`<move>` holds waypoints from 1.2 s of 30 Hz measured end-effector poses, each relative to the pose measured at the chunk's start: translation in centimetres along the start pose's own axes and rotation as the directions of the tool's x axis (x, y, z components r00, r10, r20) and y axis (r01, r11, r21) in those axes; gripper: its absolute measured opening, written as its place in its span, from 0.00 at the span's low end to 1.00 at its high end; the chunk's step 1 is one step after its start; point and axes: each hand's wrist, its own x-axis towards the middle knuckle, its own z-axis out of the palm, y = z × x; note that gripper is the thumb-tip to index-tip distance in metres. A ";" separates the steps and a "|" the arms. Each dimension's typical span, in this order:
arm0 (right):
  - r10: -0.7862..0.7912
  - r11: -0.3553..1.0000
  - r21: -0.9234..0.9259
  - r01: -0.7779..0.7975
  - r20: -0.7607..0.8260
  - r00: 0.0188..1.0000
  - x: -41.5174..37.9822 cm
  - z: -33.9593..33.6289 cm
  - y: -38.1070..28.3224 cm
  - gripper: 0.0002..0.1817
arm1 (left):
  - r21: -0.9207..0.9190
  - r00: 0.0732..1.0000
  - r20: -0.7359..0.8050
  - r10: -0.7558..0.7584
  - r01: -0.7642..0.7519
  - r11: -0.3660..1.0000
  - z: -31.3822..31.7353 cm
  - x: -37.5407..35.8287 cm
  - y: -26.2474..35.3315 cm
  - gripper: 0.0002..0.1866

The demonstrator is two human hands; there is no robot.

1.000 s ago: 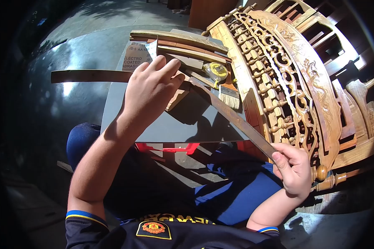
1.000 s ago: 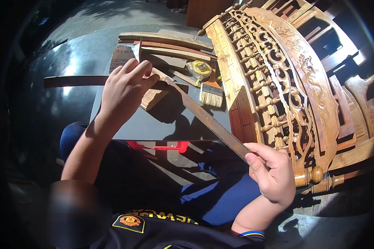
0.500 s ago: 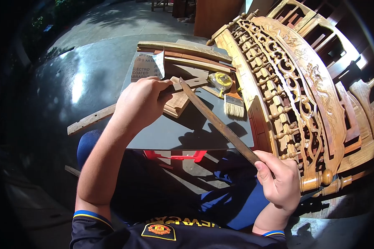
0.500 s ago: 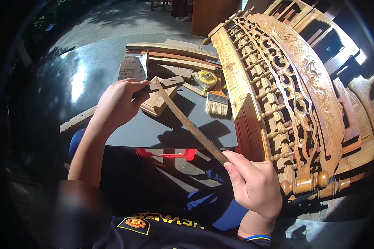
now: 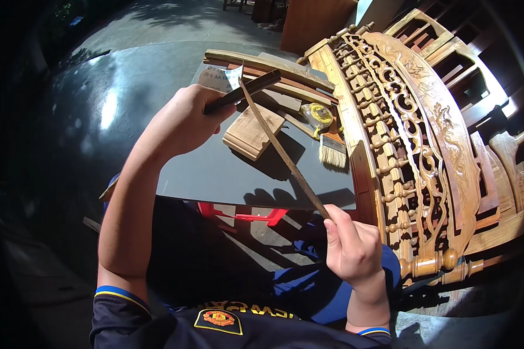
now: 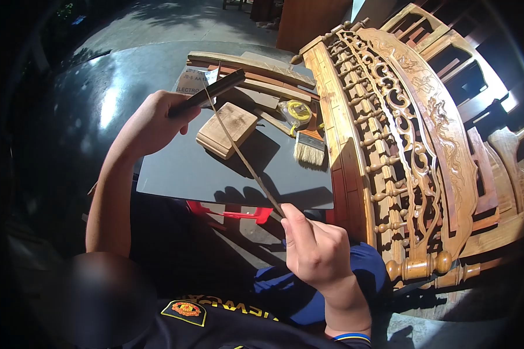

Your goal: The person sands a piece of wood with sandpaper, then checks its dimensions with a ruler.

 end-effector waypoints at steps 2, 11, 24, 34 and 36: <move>0.068 0.998 -0.004 -0.068 0.029 0.997 0.1 1.2 0.7 0.14 | -0.012 1.000 -0.010 -0.001 0.001 1.000 -0.6 0.0 0.0 0.17; 0.189 0.976 0.026 -0.215 0.380 0.905 -0.8 4.6 -0.6 0.17 | -0.161 0.982 0.013 0.187 -0.182 0.970 -2.3 -2.5 0.1 0.16; 0.179 0.881 0.280 -0.382 0.549 0.816 -2.1 7.9 -0.2 0.16 | 0.033 0.873 -0.198 0.445 -0.448 0.893 0.1 -3.5 0.5 0.15; -0.038 0.435 0.527 -0.730 0.821 0.570 0.9 -0.3 -2.2 0.14 | 0.572 0.813 -0.278 0.511 -0.287 0.769 1.0 -2.6 -0.8 0.15; -0.088 0.249 0.521 -0.816 0.852 0.517 1.4 -2.8 -2.1 0.16 | 0.666 0.773 -0.281 0.569 -0.270 0.695 1.1 -2.0 -1.6 0.16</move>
